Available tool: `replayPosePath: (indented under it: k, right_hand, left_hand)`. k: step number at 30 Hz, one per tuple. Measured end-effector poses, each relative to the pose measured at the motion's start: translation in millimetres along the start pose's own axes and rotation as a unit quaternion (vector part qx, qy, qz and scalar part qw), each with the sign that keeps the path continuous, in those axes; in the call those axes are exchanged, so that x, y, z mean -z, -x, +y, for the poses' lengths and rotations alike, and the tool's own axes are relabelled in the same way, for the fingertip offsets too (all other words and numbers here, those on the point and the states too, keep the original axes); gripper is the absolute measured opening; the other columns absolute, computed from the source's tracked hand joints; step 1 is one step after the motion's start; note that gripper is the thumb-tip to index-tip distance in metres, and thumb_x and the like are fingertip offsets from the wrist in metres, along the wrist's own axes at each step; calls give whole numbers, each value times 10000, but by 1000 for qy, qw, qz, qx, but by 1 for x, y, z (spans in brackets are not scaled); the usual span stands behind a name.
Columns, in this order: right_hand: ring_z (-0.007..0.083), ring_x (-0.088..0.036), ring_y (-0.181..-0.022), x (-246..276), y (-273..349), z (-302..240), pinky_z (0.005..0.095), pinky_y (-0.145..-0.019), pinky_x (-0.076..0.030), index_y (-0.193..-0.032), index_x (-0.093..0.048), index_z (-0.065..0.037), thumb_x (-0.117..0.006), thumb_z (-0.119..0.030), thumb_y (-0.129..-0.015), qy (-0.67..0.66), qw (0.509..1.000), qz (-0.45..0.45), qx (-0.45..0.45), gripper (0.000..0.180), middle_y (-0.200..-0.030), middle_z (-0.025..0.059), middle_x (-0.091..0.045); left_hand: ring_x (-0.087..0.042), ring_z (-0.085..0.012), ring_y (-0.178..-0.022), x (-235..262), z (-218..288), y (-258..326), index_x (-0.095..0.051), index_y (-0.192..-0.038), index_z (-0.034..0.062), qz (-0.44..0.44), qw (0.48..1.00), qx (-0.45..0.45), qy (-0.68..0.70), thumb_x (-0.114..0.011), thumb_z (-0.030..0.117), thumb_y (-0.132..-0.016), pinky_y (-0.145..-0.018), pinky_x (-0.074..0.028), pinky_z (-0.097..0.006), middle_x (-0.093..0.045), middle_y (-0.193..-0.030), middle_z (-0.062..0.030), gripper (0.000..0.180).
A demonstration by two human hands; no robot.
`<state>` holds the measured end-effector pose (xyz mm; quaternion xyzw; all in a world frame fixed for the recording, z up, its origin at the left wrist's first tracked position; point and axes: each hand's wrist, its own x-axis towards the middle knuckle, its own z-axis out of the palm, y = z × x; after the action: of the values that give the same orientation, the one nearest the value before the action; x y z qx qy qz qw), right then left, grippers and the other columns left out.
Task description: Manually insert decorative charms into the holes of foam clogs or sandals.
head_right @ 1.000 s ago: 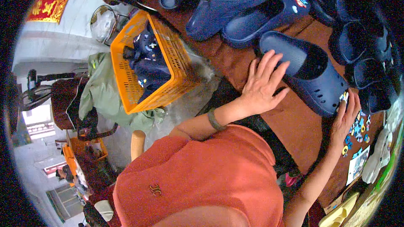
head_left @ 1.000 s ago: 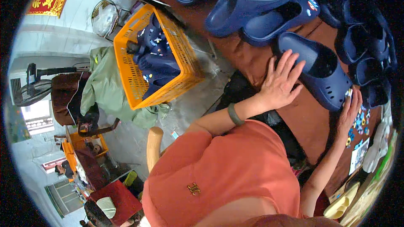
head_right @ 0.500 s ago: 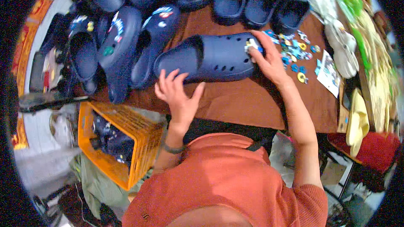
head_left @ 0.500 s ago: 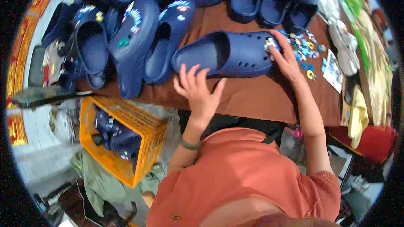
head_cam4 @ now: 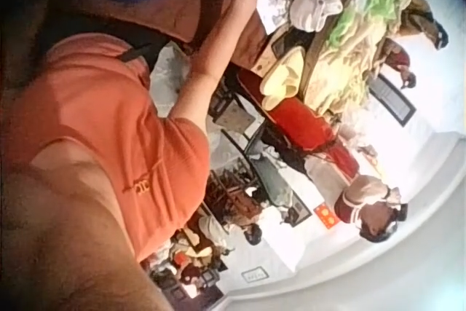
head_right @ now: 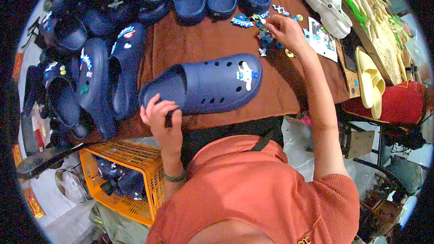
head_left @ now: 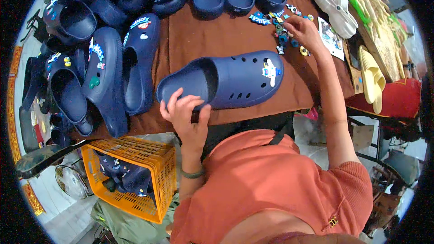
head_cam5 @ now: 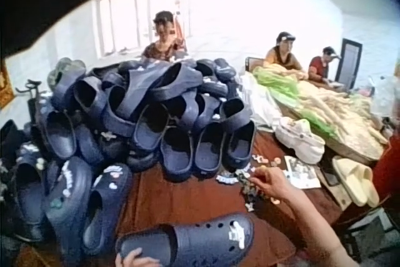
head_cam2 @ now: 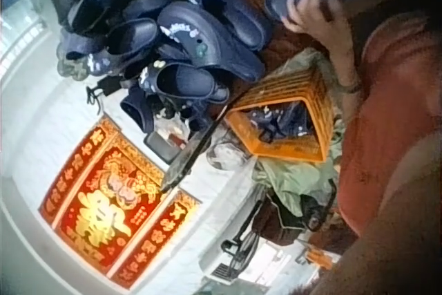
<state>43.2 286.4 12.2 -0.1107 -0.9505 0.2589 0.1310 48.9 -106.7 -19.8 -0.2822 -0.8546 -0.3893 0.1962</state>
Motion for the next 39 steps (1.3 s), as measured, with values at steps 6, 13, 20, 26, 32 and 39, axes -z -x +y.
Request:
replayPosePath:
  k: [6,13,20,26,32,39]
  right_hand:
    - [176,-624,-733,-32,-18,13,329,-657,-490,-946,-670,-20,-665,-201,-860,-106,994,11,27,201,-829,117,-669]
    - [234,-551,-1053,5,-8,5,329,-915,-431,-1109,-647,-79,-718,-156,-791,-49,973,-176,142,335,-1066,77,-597]
    - [214,-593,-927,-4,2,25,310,-797,-479,-1112,-654,-77,-736,-129,-774,-54,977,-176,108,352,-978,65,-632]
    - [149,-596,-860,-25,3,13,290,-748,-478,-1140,-651,-61,-708,-153,-832,-134,981,-111,87,326,-996,64,-665]
    - [128,-605,-928,-41,16,-13,276,-838,-480,-1121,-640,-50,-670,-130,-865,-379,923,-60,-6,270,-1017,31,-650]
    - [138,-621,-892,-29,25,-56,286,-827,-487,-925,-693,-7,-710,-45,-787,-311,930,-136,142,144,-913,42,-679]
  left_hand:
    - [-576,-322,-716,-12,5,-57,-583,-744,44,-105,993,26,47,-677,135,-793,-671,-454,-395,-606,-731,-121,140]
    - [-514,-337,-606,-22,-11,-68,-553,-717,-4,-205,976,47,52,-605,92,-827,-566,-402,-415,-488,-633,-172,155]
    - [-513,-255,-584,-20,-9,-72,-624,-807,-9,-239,959,121,91,-618,128,-858,-568,-407,-346,-520,-642,-132,146]
    - [-530,-211,-584,-17,-8,-70,-635,-819,-17,-240,949,151,139,-605,169,-882,-570,-413,-325,-573,-655,-103,198]
    - [-550,-226,-589,-17,-10,-71,-633,-803,-11,-248,948,138,141,-607,175,-884,-571,-418,-328,-585,-667,-117,204]
    - [-522,-114,-631,-18,-18,-67,-611,-862,-41,-235,954,115,144,-590,184,-910,-614,-437,-272,-539,-665,-79,231]
